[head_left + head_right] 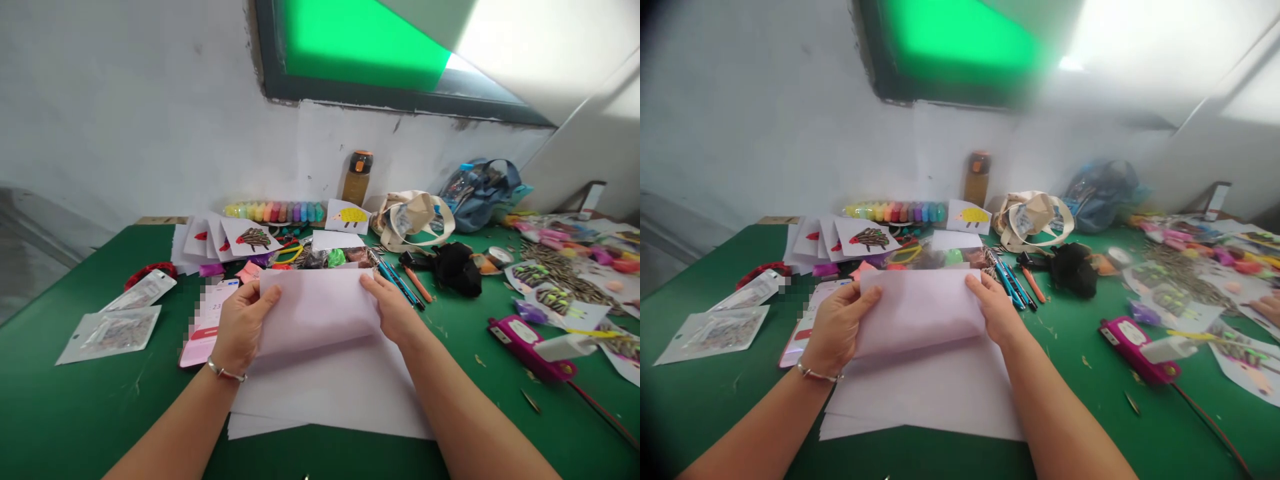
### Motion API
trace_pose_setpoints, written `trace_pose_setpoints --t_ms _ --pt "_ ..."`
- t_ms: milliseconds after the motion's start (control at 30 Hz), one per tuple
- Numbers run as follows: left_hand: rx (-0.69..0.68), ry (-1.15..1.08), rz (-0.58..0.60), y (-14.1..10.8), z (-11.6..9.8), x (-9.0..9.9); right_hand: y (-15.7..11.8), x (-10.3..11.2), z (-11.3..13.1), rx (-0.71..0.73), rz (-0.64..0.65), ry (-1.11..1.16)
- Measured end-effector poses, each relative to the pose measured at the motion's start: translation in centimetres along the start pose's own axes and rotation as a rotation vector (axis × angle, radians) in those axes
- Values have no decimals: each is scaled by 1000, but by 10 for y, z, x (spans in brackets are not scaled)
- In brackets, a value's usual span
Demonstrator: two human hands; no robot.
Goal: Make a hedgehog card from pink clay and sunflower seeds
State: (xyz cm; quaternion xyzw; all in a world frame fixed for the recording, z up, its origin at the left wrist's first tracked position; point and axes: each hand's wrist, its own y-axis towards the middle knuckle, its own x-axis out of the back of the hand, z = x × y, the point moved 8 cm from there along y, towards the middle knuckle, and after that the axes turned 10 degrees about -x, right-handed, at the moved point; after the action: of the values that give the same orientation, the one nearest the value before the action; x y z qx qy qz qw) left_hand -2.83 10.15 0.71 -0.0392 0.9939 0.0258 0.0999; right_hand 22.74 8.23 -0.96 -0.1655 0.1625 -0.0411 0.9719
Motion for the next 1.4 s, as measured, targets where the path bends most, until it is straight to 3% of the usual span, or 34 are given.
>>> trace_pose_setpoints --t_ms 133,367,533,933,1167,1400 --pt "-16 -5 -4 0 -3 -1 -5 1 7 52 13 53" --pt "96 -79 28 -2 4 -8 -13 8 19 100 -88 4" --pt "98 -110 41 -2 5 -10 -12 16 20 119 -161 -36" --pt "106 -114 21 -2 5 -9 -13 13 22 139 -135 -20" --pt "95 -186 78 -4 7 -13 -12 19 21 146 -183 -32" --pt "65 -164 53 -2 4 -7 -13 17 19 128 -189 -33"
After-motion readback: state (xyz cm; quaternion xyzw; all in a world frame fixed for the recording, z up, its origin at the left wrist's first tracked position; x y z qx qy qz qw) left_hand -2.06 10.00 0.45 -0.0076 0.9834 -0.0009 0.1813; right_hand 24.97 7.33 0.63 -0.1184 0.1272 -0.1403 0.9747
